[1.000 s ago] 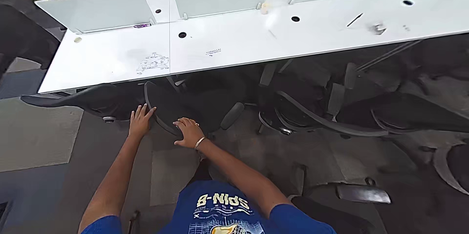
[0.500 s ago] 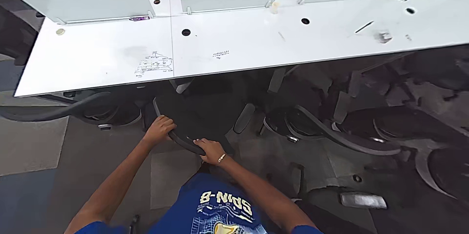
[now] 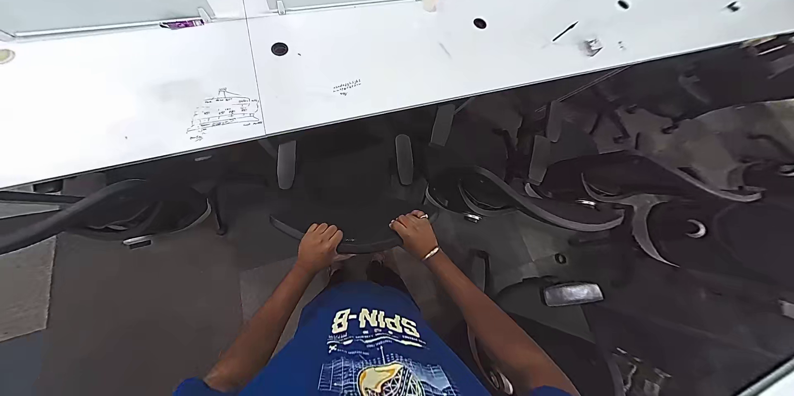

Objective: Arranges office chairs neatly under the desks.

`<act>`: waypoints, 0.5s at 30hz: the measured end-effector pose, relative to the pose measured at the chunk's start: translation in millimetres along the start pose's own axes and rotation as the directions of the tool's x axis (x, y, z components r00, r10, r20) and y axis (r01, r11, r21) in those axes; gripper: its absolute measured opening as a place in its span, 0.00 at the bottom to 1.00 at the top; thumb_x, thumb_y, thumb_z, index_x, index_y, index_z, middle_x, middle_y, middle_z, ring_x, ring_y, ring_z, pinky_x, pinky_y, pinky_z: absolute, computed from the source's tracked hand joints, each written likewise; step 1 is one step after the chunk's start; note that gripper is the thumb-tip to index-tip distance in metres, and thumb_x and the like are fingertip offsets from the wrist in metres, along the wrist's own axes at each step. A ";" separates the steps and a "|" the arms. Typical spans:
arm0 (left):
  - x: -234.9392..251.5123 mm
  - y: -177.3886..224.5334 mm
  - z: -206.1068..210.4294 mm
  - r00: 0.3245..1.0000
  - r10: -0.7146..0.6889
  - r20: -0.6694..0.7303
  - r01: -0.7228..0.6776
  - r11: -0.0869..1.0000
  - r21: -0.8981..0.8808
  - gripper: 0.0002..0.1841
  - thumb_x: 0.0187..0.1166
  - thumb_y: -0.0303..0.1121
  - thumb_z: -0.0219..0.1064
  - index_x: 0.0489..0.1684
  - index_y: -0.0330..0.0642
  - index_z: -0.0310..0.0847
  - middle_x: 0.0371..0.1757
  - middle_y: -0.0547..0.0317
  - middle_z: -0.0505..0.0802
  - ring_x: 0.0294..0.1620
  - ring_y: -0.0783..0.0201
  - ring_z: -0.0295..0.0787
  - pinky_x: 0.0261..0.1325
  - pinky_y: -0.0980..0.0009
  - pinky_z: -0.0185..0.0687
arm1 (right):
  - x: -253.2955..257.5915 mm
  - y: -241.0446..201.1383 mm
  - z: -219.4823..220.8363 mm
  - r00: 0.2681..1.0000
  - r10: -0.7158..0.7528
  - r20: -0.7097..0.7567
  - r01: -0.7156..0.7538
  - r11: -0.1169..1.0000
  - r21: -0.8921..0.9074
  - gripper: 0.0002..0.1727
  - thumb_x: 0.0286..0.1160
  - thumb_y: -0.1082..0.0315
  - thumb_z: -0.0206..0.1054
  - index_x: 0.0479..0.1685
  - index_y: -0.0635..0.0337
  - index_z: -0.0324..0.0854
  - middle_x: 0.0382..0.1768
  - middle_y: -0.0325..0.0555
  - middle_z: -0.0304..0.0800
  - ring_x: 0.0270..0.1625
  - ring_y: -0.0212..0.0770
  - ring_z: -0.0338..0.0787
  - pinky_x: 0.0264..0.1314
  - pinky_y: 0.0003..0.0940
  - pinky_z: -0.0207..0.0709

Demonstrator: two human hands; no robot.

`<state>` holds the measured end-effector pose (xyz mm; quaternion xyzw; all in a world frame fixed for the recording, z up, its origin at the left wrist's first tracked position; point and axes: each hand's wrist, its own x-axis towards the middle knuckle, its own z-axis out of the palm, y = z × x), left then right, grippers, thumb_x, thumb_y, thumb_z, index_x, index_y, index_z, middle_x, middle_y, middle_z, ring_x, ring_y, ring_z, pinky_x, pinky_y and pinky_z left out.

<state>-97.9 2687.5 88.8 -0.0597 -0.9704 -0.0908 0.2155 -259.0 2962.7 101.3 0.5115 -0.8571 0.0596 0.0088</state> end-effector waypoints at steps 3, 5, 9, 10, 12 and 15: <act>10.5 25.1 9.5 0.997 -0.073 -0.011 0.073 0.997 0.016 0.34 0.59 0.75 0.67 0.19 0.49 0.80 0.22 0.61 0.85 0.26 0.58 0.84 0.30 0.62 0.77 | 1.0 28.2 -3.0 1.000 -0.001 0.004 0.001 1.000 -0.021 0.09 0.71 0.73 0.66 0.40 0.51 0.90 0.37 0.46 0.93 0.45 0.50 0.94 0.65 0.58 0.80; 19.8 39.2 17.0 0.994 -0.107 -0.032 0.108 0.994 0.032 0.32 0.59 0.73 0.68 0.19 0.49 0.81 0.22 0.61 0.86 0.26 0.58 0.85 0.30 0.61 0.78 | 4.2 45.1 -7.9 0.999 0.027 0.033 -0.027 0.999 -0.019 0.09 0.73 0.74 0.65 0.41 0.52 0.90 0.38 0.48 0.93 0.46 0.51 0.93 0.64 0.59 0.79; 35.6 48.6 31.2 0.989 -0.112 -0.097 0.118 0.991 0.059 0.32 0.64 0.72 0.65 0.17 0.49 0.78 0.20 0.62 0.84 0.24 0.59 0.83 0.30 0.63 0.77 | 12.3 70.2 -9.0 1.000 0.026 0.007 -0.026 0.999 -0.044 0.05 0.63 0.71 0.72 0.37 0.52 0.88 0.33 0.46 0.90 0.41 0.51 0.92 0.59 0.56 0.81; 36.2 49.2 33.1 0.989 -0.103 -0.109 0.110 0.992 0.061 0.32 0.65 0.72 0.65 0.17 0.49 0.77 0.19 0.62 0.83 0.23 0.59 0.83 0.30 0.63 0.77 | 11.0 72.4 -9.6 1.000 0.017 0.005 -0.017 0.999 -0.033 0.07 0.58 0.70 0.75 0.35 0.52 0.89 0.32 0.45 0.91 0.40 0.51 0.92 0.58 0.57 0.81; 42.7 40.0 34.8 0.991 -0.081 -0.108 0.089 0.994 0.065 0.33 0.65 0.73 0.65 0.17 0.48 0.77 0.19 0.61 0.83 0.23 0.59 0.83 0.30 0.62 0.77 | 14.9 76.5 -8.7 1.000 0.003 -0.014 -0.004 1.000 -0.007 0.10 0.49 0.69 0.79 0.33 0.51 0.89 0.31 0.44 0.91 0.39 0.50 0.92 0.55 0.56 0.82; 67.0 14.0 38.0 0.993 -0.023 -0.112 0.031 0.997 0.070 0.35 0.65 0.76 0.62 0.17 0.48 0.76 0.19 0.60 0.83 0.23 0.57 0.82 0.29 0.61 0.77 | 28.2 87.5 -2.7 0.995 -0.003 -0.096 0.002 1.000 -0.011 0.06 0.52 0.65 0.77 0.29 0.50 0.88 0.28 0.42 0.89 0.35 0.48 0.91 0.49 0.52 0.82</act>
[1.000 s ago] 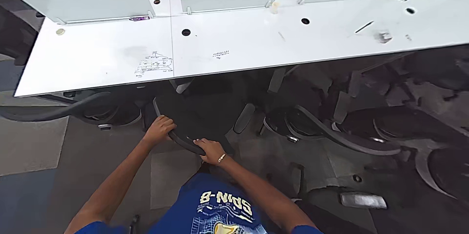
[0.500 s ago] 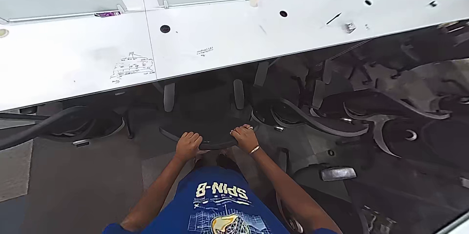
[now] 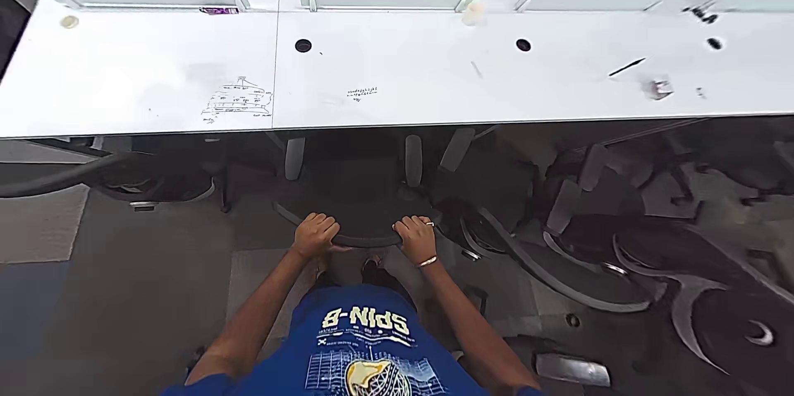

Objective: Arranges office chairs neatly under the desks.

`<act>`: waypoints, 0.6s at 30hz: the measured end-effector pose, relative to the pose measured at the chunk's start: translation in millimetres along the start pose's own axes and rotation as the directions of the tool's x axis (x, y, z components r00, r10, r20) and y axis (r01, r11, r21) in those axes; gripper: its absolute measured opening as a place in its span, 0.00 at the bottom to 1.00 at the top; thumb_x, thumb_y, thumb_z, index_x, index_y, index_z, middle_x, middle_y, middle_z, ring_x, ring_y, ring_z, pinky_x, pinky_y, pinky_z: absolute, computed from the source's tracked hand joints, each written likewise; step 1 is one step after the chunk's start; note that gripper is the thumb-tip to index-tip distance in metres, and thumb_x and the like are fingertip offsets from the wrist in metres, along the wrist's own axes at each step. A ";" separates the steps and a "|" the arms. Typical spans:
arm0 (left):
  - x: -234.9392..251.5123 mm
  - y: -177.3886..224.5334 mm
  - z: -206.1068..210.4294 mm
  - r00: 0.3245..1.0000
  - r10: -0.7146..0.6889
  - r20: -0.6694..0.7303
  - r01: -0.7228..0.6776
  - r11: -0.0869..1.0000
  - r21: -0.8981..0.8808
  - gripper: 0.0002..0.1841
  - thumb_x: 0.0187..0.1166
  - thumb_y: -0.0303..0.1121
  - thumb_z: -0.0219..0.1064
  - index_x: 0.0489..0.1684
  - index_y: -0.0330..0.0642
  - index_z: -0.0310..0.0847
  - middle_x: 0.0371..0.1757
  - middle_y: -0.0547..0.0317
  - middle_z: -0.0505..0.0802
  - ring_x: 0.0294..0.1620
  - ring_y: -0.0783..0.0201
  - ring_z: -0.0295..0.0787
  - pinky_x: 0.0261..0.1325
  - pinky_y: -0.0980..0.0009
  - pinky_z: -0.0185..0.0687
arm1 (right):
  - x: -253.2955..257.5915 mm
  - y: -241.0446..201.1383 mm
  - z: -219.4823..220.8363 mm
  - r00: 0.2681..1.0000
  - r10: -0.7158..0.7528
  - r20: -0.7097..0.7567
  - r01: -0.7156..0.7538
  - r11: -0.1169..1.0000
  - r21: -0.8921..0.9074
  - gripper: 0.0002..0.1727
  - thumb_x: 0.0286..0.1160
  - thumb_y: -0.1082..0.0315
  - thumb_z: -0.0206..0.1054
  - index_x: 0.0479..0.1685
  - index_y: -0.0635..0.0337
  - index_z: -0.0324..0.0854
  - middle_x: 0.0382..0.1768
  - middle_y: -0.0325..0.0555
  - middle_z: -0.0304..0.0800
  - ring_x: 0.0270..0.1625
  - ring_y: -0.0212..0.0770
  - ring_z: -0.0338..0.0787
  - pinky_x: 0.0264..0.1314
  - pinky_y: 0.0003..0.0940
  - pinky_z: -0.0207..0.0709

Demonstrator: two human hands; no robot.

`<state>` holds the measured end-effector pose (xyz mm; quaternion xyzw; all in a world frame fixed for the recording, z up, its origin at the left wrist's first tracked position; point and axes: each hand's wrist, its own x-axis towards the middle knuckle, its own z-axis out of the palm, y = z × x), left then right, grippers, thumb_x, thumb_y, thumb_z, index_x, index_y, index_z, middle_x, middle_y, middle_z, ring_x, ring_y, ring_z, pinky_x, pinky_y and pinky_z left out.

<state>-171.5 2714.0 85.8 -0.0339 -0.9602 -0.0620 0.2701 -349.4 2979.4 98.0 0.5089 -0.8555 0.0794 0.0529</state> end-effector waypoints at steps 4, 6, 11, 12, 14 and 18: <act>46.1 -21.8 21.2 0.999 -0.016 0.037 0.016 1.000 0.000 0.39 0.62 0.81 0.60 0.17 0.47 0.76 0.19 0.58 0.84 0.24 0.55 0.84 0.29 0.59 0.77 | 37.0 32.8 0.9 1.000 0.014 -0.003 -0.014 1.000 0.001 0.08 0.51 0.70 0.77 0.31 0.51 0.88 0.30 0.44 0.89 0.36 0.51 0.91 0.49 0.56 0.80; 64.0 -17.0 36.2 0.998 -0.027 0.058 0.026 1.000 0.012 0.40 0.61 0.82 0.58 0.17 0.46 0.76 0.20 0.57 0.84 0.24 0.55 0.84 0.30 0.59 0.77 | 42.2 54.9 2.9 1.000 0.024 0.009 -0.024 1.000 -0.020 0.07 0.53 0.68 0.77 0.32 0.50 0.87 0.31 0.45 0.89 0.38 0.51 0.90 0.50 0.56 0.80; 111.4 -21.9 67.0 0.988 -0.093 0.126 0.093 0.996 0.006 0.42 0.58 0.82 0.63 0.20 0.44 0.81 0.23 0.53 0.88 0.29 0.52 0.88 0.36 0.55 0.81 | 74.4 100.1 -0.9 0.982 0.106 0.158 -0.114 0.993 0.043 0.13 0.58 0.73 0.74 0.45 0.53 0.89 0.43 0.51 0.92 0.51 0.58 0.91 0.63 0.64 0.77; 124.1 -25.0 72.5 0.983 -0.098 0.154 0.100 0.995 -0.010 0.42 0.57 0.81 0.64 0.21 0.42 0.82 0.24 0.52 0.88 0.30 0.50 0.89 0.37 0.53 0.82 | 81.0 109.3 -1.7 0.968 0.133 0.212 -0.149 0.987 0.062 0.15 0.60 0.73 0.72 0.49 0.53 0.89 0.46 0.52 0.92 0.54 0.59 0.90 0.66 0.64 0.74; 148.2 -31.8 82.7 0.970 -0.096 0.225 0.104 0.994 -0.026 0.43 0.55 0.81 0.66 0.21 0.40 0.83 0.26 0.50 0.89 0.32 0.49 0.90 0.40 0.52 0.83 | 91.5 126.1 -1.3 0.955 0.171 0.243 -0.191 0.979 0.064 0.14 0.64 0.73 0.71 0.50 0.52 0.90 0.47 0.51 0.92 0.56 0.58 0.88 0.68 0.64 0.72; 185.3 -26.3 98.4 0.929 -0.121 0.349 0.134 0.991 -0.011 0.43 0.55 0.80 0.68 0.27 0.38 0.85 0.32 0.47 0.91 0.39 0.46 0.92 0.47 0.49 0.83 | 104.3 161.0 -2.8 0.952 0.205 0.228 -0.218 0.975 0.033 0.16 0.59 0.70 0.78 0.49 0.50 0.89 0.47 0.49 0.91 0.58 0.56 0.87 0.68 0.64 0.73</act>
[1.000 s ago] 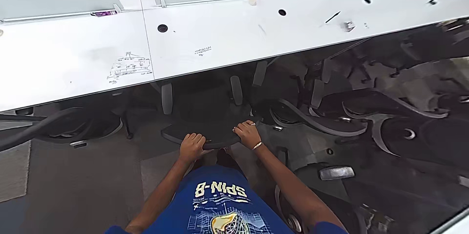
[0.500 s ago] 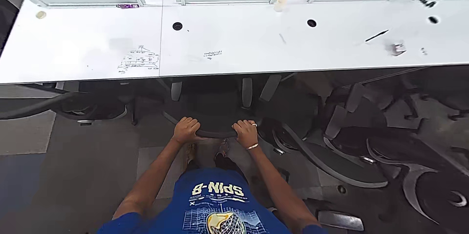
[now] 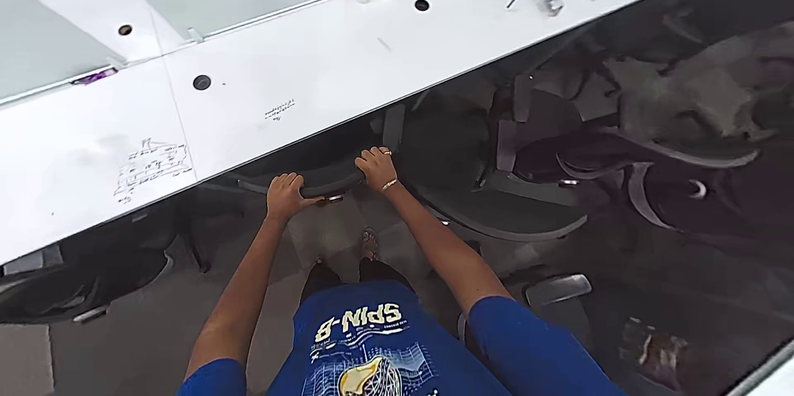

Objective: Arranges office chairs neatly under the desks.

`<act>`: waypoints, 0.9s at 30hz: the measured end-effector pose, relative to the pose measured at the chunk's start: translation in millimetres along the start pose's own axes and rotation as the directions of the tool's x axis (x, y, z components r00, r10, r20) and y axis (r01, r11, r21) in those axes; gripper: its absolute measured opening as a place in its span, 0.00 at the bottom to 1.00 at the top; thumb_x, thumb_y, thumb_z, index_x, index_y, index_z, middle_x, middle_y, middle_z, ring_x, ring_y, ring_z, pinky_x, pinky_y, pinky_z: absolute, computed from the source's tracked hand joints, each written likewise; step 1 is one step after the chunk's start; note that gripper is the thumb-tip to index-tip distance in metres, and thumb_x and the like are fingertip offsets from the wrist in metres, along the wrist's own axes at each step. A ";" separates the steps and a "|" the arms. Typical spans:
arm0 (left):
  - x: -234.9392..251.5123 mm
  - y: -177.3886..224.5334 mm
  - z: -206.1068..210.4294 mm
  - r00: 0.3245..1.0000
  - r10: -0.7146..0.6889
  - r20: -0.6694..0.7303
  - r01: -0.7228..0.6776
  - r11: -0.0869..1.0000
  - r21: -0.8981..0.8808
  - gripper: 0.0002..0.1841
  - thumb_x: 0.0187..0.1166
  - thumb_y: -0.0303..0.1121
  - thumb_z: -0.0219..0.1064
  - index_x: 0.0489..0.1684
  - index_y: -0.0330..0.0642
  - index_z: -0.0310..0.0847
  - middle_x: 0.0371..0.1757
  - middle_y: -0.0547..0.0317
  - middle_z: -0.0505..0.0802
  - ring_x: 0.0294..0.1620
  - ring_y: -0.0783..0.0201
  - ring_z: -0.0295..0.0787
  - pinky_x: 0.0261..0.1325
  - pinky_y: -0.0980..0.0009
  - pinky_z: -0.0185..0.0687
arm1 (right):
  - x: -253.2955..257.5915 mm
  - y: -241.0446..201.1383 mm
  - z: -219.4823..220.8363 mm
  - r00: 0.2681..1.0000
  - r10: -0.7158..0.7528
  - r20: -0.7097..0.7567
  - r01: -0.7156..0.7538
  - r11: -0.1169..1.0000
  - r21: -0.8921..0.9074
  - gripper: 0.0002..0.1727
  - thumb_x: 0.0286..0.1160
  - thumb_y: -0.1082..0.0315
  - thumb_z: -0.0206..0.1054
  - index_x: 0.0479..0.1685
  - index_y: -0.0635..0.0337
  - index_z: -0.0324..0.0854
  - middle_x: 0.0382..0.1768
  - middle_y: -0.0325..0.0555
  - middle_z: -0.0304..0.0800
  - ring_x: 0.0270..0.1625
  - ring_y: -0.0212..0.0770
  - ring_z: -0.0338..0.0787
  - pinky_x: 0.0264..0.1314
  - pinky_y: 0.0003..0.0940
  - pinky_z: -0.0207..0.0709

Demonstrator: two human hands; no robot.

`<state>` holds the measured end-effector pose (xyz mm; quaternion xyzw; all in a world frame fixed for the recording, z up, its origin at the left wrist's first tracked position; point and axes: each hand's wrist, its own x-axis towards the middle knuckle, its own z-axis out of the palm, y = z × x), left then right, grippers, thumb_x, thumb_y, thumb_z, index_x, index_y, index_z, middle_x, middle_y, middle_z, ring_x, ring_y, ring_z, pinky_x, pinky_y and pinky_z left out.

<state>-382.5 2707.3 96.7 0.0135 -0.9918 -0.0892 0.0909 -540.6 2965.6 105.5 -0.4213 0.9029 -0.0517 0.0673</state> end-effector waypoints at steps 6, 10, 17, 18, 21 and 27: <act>-0.9 57.1 24.0 0.974 0.069 -0.216 -0.056 0.996 0.065 0.42 0.61 0.77 0.64 0.24 0.37 0.84 0.28 0.46 0.90 0.34 0.44 0.91 0.37 0.48 0.82 | -20.0 23.6 -9.2 0.975 0.213 0.062 -0.219 0.971 0.097 0.25 0.61 0.77 0.75 0.62 0.50 0.88 0.63 0.51 0.88 0.78 0.56 0.78 0.94 0.66 0.42; -3.2 59.4 22.7 0.969 0.060 -0.240 -0.067 0.998 -0.020 0.36 0.60 0.70 0.70 0.34 0.38 0.90 0.36 0.42 0.92 0.39 0.41 0.91 0.41 0.45 0.81 | -68.9 -31.0 -18.1 0.961 0.276 0.022 -0.261 0.879 0.399 0.33 0.63 0.72 0.75 0.74 0.42 0.82 0.82 0.46 0.77 0.94 0.51 0.58 0.95 0.65 0.37; -9.0 123.2 5.2 0.934 0.155 -0.322 -0.327 0.735 -0.594 0.16 0.75 0.42 0.67 0.28 0.37 0.85 0.36 0.45 0.91 0.49 0.47 0.87 0.62 0.51 0.77 | -277.8 -124.3 5.6 0.618 0.786 -0.017 -0.566 0.460 0.684 0.20 0.75 0.64 0.69 0.66 0.52 0.87 0.73 0.49 0.85 0.84 0.50 0.75 0.89 0.50 0.65; -14.8 147.2 3.9 0.921 0.248 -0.300 -0.388 0.648 -0.655 0.15 0.76 0.41 0.68 0.28 0.37 0.85 0.37 0.46 0.91 0.51 0.48 0.87 0.65 0.53 0.78 | -311.3 -133.1 8.9 0.486 0.874 -0.008 -0.646 0.366 0.670 0.20 0.74 0.66 0.69 0.66 0.53 0.88 0.72 0.51 0.86 0.83 0.52 0.76 0.87 0.51 0.67; -39.0 221.4 4.7 0.799 0.564 -0.208 -0.478 0.387 -0.789 0.10 0.75 0.37 0.70 0.32 0.38 0.88 0.43 0.46 0.92 0.54 0.51 0.89 0.65 0.55 0.82 | -404.0 -160.6 11.2 0.076 0.994 -0.084 -0.805 0.111 0.583 0.19 0.73 0.69 0.70 0.64 0.57 0.88 0.71 0.57 0.85 0.81 0.58 0.78 0.85 0.57 0.68; -80.3 372.6 4.0 0.294 0.934 -0.201 -0.524 -0.019 -0.852 0.11 0.79 0.38 0.68 0.50 0.43 0.90 0.60 0.48 0.92 0.66 0.51 0.87 0.69 0.51 0.81 | -552.2 -189.0 1.5 -0.455 0.794 -0.404 -0.832 -0.217 0.511 0.22 0.68 0.68 0.72 0.65 0.58 0.87 0.72 0.64 0.83 0.81 0.66 0.76 0.85 0.62 0.67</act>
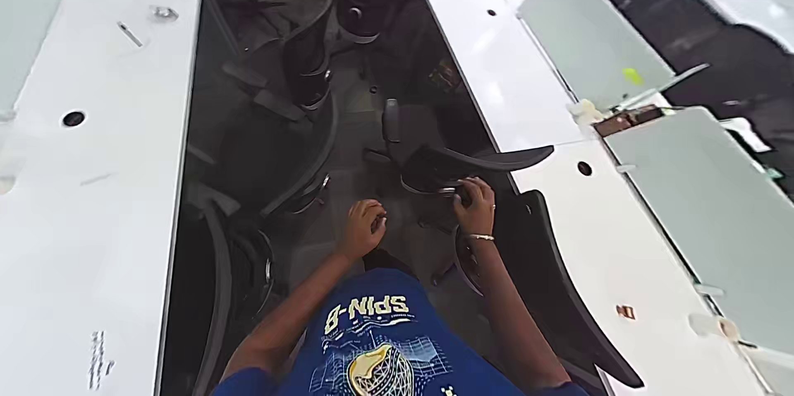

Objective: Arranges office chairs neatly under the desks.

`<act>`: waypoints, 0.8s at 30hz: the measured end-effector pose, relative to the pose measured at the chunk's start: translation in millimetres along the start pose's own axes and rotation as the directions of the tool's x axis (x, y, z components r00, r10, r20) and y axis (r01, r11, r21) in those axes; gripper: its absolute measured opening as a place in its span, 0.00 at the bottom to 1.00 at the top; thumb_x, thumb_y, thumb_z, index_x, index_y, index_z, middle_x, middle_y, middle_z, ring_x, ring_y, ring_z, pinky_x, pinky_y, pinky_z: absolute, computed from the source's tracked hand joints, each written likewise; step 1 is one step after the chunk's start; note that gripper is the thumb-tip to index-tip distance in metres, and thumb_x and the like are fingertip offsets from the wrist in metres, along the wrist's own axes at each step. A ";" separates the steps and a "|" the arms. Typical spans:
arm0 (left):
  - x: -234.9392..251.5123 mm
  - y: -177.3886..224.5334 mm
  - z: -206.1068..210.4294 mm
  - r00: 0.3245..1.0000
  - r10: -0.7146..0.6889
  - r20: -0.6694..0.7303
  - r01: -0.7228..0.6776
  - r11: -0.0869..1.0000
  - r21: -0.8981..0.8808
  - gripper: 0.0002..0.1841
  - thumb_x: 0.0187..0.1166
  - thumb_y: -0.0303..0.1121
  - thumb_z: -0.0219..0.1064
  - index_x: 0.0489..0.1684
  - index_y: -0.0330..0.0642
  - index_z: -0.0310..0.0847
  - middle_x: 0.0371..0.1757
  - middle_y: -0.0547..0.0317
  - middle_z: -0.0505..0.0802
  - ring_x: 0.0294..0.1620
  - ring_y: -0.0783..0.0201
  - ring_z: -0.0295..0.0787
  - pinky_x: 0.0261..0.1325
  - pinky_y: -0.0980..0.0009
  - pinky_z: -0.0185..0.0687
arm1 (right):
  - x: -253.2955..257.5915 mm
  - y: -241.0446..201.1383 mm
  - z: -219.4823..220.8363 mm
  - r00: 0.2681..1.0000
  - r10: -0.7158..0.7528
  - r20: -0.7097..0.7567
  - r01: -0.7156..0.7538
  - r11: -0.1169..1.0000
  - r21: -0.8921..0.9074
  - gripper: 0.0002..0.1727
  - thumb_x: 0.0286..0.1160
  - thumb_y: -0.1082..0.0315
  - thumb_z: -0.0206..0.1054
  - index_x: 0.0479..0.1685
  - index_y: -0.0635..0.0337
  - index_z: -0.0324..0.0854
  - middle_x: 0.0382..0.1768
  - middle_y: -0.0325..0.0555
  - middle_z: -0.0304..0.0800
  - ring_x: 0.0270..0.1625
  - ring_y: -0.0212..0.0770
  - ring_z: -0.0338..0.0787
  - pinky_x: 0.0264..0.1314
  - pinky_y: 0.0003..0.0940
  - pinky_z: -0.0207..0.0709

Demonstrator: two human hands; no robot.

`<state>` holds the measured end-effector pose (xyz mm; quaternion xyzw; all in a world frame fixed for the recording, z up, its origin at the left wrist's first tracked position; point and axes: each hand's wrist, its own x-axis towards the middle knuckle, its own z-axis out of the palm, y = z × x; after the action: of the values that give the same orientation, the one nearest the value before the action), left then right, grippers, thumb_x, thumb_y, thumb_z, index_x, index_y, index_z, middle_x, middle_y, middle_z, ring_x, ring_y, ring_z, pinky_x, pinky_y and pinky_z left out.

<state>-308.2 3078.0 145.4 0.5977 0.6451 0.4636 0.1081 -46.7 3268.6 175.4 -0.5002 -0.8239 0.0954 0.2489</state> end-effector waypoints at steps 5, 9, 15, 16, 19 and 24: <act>115.2 36.4 78.9 0.931 0.014 0.364 -0.026 0.999 0.027 0.23 0.78 0.42 0.68 0.70 0.46 0.83 0.80 0.48 0.82 0.83 0.48 0.75 0.79 0.48 0.72 | 73.2 111.7 -22.3 0.978 0.208 0.013 -0.203 0.966 -0.162 0.39 0.59 0.64 0.81 0.79 0.52 0.77 0.81 0.61 0.74 0.90 0.65 0.63 0.92 0.66 0.50; 188.1 56.0 157.8 0.842 0.050 0.537 -0.078 0.996 0.030 0.31 0.74 0.44 0.73 0.80 0.48 0.75 0.88 0.48 0.73 0.90 0.47 0.64 0.87 0.46 0.60 | 115.9 203.4 -30.4 0.876 0.390 0.284 -0.304 0.903 -0.304 0.60 0.44 0.63 0.89 0.91 0.46 0.63 0.92 0.62 0.55 0.95 0.70 0.44 0.87 0.82 0.33; 257.8 53.1 267.0 0.664 -0.049 0.746 -0.132 0.974 0.182 0.46 0.70 0.54 0.76 0.91 0.50 0.60 0.92 0.47 0.66 0.95 0.44 0.52 0.93 0.39 0.41 | 173.0 235.1 -18.1 0.801 0.299 0.518 -0.065 0.905 -0.421 0.35 0.48 0.59 0.85 0.66 0.48 0.87 0.73 0.49 0.85 0.89 0.59 0.64 0.91 0.77 0.27; 260.4 46.0 277.8 0.660 -0.031 0.750 -0.197 0.957 0.213 0.43 0.73 0.55 0.73 0.89 0.47 0.64 0.88 0.45 0.73 0.92 0.43 0.60 0.90 0.38 0.49 | 174.2 232.0 -15.8 0.781 0.289 0.554 -0.030 0.902 -0.430 0.33 0.50 0.60 0.83 0.65 0.51 0.87 0.68 0.51 0.88 0.83 0.60 0.72 0.91 0.76 0.30; 261.4 6.5 291.7 0.807 0.359 0.469 -0.507 0.829 0.237 0.21 0.73 0.52 0.71 0.50 0.44 0.89 0.46 0.52 0.95 0.49 0.51 0.95 0.51 0.54 0.89 | 172.0 217.4 -13.8 0.793 0.227 0.565 0.030 0.913 -0.408 0.26 0.53 0.66 0.79 0.58 0.54 0.88 0.58 0.54 0.91 0.68 0.60 0.85 0.86 0.67 0.54; 310.1 -64.8 252.9 0.721 0.613 0.322 -0.688 0.690 0.225 0.25 0.65 0.62 0.75 0.29 0.47 0.83 0.29 0.58 0.88 0.30 0.56 0.87 0.33 0.60 0.81 | 176.2 179.0 23.9 0.930 0.094 0.354 0.027 0.946 -0.323 0.15 0.55 0.70 0.75 0.45 0.50 0.91 0.43 0.47 0.93 0.51 0.54 0.91 0.65 0.60 0.75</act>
<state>-257.6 3476.1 88.6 0.8450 0.4409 0.2876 -0.0945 14.1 3510.5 137.6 -0.5219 -0.8512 0.0550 0.0048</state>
